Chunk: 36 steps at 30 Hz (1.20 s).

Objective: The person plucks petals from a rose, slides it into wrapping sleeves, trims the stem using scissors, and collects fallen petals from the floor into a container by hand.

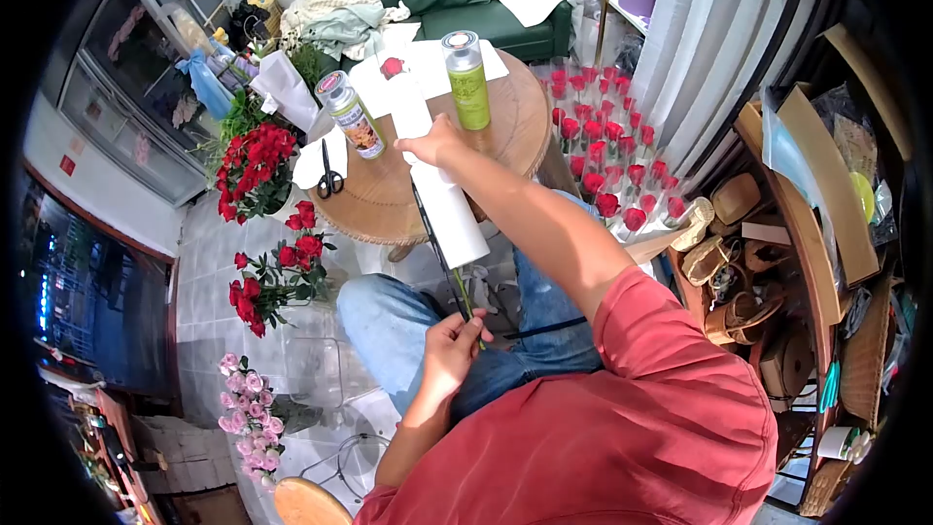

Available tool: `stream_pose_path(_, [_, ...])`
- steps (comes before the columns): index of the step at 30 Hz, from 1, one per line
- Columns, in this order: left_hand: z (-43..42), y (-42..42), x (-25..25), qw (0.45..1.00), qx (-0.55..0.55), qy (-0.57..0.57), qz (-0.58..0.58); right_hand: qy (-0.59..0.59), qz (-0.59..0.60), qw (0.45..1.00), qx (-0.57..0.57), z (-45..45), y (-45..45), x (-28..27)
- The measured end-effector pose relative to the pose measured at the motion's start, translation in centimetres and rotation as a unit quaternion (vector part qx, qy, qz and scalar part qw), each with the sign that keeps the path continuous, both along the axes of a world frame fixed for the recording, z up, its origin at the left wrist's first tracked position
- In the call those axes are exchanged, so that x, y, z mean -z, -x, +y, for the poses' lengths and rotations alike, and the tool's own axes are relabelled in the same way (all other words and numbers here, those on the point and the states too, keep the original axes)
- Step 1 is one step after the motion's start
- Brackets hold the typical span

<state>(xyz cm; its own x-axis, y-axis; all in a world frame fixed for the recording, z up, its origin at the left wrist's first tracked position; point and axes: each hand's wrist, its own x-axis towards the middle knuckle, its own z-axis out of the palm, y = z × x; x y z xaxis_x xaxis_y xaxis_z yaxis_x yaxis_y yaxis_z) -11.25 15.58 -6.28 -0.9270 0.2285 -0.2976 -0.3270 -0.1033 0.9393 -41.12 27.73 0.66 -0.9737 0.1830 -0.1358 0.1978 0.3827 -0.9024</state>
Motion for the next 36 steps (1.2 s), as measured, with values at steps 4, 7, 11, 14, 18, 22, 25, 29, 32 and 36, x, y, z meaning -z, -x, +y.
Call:
stream_pose_path(4, [0.1, 1.5, 0.4, 1.0, -0.023, -0.014, -0.01, 0.08, -0.033, 0.996, 0.023, 0.0, 1.4, 3.1])
stream_pose_path(7, [0.9, 1.5, -0.2, 0.999, -0.03, -0.02, -0.025, 0.186, 0.01, 0.981, 0.057, -0.4, 1.1, 4.7])
stream_pose_path(11, [0.9, 1.8, 0.0, 0.999, -0.035, -0.035, -0.013, 0.04, 0.084, 0.994, 0.05, 0.5, -0.6, 3.8])
stream_pose_path(14, [0.9, 2.1, 0.4, 0.999, -0.03, -0.035, 0.003, 0.051, 0.139, 0.989, 0.025, 1.4, -0.9, 6.4])
stream_pose_path(18, [0.7, 1.9, 0.6, 1.0, -0.021, -0.012, 0.008, 0.017, 0.138, 0.99, 0.009, 3.0, -4.6, 4.1])
stream_pose_path(22, [0.7, 1.3, 0.3, 0.999, -0.023, -0.029, -0.012, -0.002, 0.091, 0.995, -0.04, 3.1, -7.0, 2.6])
stream_pose_path(25, [0.9, 0.7, 0.4, 1.0, 0.0, -0.016, 0.007, -0.051, 0.066, 0.994, -0.064, 3.1, -8.1, 1.8])
stream_pose_path(29, [1.0, -1.0, 0.4, 0.998, 0.04, 0.047, 0.028, -0.069, 0.069, 0.995, -0.032, 2.5, -8.1, 2.2])
stream_pose_path(32, [1.3, -2.3, 0.6, 0.995, 0.063, 0.07, 0.03, -0.069, 0.079, 0.994, -0.023, 2.4, -7.4, 2.5])
stream_pose_path(36, [1.2, -2.6, 0.7, 0.992, 0.066, 0.101, 0.023, -0.023, 0.118, 0.993, -0.018, 1.6, -4.8, 4.6])
